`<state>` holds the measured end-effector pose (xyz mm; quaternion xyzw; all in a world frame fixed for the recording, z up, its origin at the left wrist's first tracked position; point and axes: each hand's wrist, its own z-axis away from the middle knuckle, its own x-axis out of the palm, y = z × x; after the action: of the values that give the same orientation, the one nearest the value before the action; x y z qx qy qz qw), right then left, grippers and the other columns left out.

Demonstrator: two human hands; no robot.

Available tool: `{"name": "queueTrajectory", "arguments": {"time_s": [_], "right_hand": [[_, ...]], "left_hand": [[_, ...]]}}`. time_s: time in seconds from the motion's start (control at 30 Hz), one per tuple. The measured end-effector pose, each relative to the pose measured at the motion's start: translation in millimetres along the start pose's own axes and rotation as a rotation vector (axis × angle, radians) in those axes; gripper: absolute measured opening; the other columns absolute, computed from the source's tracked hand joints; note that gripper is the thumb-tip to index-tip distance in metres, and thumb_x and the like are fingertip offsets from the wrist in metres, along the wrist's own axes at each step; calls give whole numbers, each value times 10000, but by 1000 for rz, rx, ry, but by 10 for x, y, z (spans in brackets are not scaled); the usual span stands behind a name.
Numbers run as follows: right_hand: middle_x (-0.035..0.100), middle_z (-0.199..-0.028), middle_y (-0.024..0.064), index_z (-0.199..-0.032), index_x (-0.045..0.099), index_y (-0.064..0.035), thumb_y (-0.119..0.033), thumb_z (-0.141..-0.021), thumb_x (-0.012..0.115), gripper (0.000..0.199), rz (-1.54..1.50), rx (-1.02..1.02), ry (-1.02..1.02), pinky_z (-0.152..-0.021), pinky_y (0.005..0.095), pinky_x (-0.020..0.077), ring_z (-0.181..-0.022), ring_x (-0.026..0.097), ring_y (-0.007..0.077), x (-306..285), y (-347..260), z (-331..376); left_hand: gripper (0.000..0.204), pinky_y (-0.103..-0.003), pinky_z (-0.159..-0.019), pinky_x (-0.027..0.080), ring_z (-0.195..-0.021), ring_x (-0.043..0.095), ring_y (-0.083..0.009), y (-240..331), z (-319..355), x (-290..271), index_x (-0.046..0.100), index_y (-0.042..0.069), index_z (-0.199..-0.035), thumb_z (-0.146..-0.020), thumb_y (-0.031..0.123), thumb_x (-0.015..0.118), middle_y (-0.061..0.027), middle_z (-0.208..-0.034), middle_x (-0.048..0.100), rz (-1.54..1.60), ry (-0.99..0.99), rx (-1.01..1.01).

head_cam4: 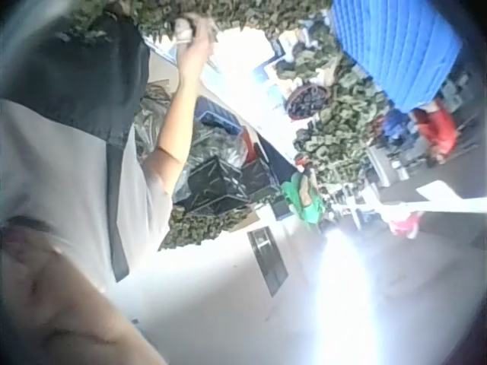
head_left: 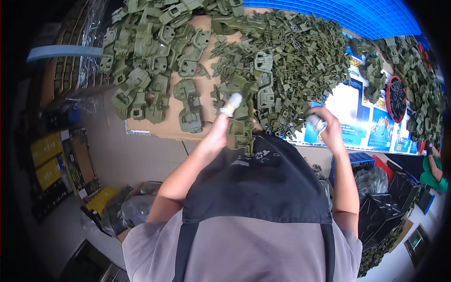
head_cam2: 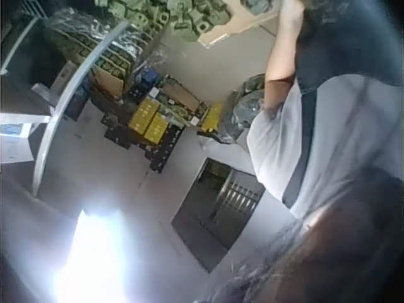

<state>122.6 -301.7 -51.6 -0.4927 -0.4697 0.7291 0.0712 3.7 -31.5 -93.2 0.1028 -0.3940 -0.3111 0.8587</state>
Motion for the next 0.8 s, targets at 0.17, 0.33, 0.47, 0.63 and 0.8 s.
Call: {"name": "queueTrajectory", "arguments": {"time_s": [0.17, 0.33, 0.47, 0.63, 0.8], "right_hand": [[636, -932, 124, -985, 636, -92, -47, -709, 634, 279, -120, -222, -395, -736, 393, 506, -832, 617, 317, 405, -723, 2], [626, -862, 165, -944, 591, -44, 35, -670, 542, 290, 0, -281, -598, -713, 426, 493, -811, 608, 345, 442, -911, -203], [621, -840, 166, -915, 581, -26, 58, -661, 520, 274, -45, -304, -631, -709, 432, 487, -800, 604, 351, 526, -842, -224], [619, -829, 163, -912, 577, -22, 64, -661, 516, 273, -130, -351, -607, -704, 434, 486, -796, 600, 357, 655, -730, -187], [619, -831, 160, -911, 582, -25, 51, -671, 529, 257, -82, -351, -668, -705, 438, 482, -793, 602, 354, 709, -765, -211]], "left_hand": [[410, -371, -708, 539, -800, 634, -232, -33, -2, 77, 382, 109, -1262, -916, 316, 452, -101, -994, 601, 54, -48, -75], [464, -307, -932, 415, -1144, 461, -154, 59, 79, 327, 329, 97, -1323, -916, 275, 461, -73, -1231, 476, -234, -11, 25], [476, -313, -920, 428, -1130, 475, -163, -27, 21, 193, 311, 93, -1329, -916, 276, 462, -77, -1241, 465, -187, 21, -17], [502, -320, -954, 399, -1181, 434, -175, 1, 149, 277, 257, 86, -1355, -922, 257, 446, -95, -1283, 431, -111, 73, -76], [553, -326, -1025, 311, -1246, 368, -188, -166, 47, 18, 178, 77, -1396, -924, 226, 424, -99, -1344, 388, -270, 9, 48]]}}
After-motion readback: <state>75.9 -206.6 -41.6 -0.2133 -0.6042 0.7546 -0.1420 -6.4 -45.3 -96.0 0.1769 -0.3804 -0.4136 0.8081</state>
